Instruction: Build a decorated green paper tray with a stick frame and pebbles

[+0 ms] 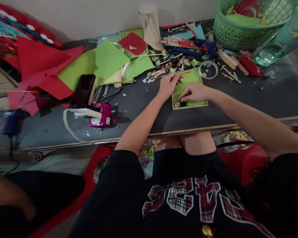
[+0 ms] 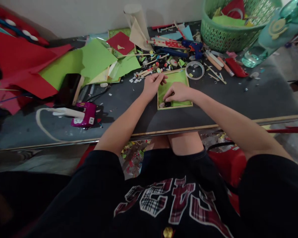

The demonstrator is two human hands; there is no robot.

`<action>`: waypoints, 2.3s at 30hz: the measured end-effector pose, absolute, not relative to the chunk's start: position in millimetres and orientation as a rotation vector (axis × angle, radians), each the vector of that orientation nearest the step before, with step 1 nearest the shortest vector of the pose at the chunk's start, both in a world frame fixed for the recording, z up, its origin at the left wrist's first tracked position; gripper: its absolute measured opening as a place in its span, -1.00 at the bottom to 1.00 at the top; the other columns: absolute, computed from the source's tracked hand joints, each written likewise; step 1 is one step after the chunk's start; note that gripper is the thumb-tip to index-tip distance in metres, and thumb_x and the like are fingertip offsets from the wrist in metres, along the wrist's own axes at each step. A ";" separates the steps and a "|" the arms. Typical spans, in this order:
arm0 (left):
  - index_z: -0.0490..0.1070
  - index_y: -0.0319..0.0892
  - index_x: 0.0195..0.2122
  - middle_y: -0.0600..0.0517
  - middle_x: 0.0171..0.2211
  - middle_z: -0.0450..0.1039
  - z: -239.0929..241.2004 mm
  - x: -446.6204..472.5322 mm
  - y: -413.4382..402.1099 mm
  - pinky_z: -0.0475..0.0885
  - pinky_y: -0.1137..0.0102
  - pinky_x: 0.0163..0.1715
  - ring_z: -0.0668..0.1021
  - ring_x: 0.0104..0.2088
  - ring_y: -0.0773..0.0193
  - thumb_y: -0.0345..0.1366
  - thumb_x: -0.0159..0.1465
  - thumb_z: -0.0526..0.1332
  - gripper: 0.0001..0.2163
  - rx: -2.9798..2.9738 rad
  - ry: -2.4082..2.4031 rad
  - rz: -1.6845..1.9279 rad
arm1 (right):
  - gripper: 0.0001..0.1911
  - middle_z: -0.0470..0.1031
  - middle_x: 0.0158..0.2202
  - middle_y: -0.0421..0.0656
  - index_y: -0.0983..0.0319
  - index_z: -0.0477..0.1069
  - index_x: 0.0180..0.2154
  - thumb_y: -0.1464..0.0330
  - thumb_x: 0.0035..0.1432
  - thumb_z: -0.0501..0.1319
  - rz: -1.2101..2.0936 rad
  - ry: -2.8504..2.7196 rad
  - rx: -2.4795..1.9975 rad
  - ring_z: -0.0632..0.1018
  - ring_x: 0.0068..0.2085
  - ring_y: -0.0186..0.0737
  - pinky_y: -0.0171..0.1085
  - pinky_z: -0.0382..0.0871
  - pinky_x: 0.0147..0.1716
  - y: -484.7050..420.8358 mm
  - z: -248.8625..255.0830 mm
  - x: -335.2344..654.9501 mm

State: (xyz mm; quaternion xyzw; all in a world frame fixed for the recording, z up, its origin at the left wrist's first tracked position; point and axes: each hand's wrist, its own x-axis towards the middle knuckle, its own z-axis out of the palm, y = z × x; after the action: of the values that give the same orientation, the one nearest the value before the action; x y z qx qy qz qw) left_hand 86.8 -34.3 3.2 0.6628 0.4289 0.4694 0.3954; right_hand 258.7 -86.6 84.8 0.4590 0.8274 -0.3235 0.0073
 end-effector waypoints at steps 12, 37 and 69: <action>0.65 -0.20 -0.22 0.04 -0.37 0.65 2.9 86.0 -33.0 0.42 0.48 -0.31 0.58 -0.41 0.39 -0.13 0.52 0.16 -0.67 1.810 1.068 1.110 | -0.72 0.70 -0.17 -0.02 0.25 0.72 -0.04 0.40 0.31 0.28 -0.596 2.550 1.292 0.65 -0.11 -0.04 -0.20 0.41 -0.07 -89.0 108.7 235.5; 0.59 -0.17 -0.34 0.06 -0.44 0.55 -6.6 86.7 -26.6 0.40 0.41 -0.29 0.55 -0.38 0.31 -0.01 0.52 0.10 -0.56 1.902 1.062 1.117 | -0.88 0.67 -0.32 -0.13 0.21 0.74 -0.24 0.39 0.15 0.44 -0.542 2.602 1.462 0.66 -0.14 -0.06 -0.18 0.52 -0.02 -91.5 103.3 225.0; 0.63 -0.16 -0.29 -0.03 -0.37 0.67 2.9 81.6 -35.4 0.44 0.45 -0.31 0.61 -0.39 0.32 0.08 0.48 0.11 -0.53 1.841 1.124 1.112 | -0.59 0.52 -0.54 -0.20 0.28 0.48 -0.53 0.17 0.06 0.56 -1.428 1.950 1.791 0.43 -0.55 -0.44 -0.40 0.25 -0.56 -68.6 91.8 246.6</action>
State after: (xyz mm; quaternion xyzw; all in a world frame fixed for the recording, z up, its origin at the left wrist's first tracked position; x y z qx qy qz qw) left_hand 81.6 -35.4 2.9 0.7106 0.4337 0.4294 0.3499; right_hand 246.6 -68.6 91.8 0.5940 0.6468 -0.4737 0.0663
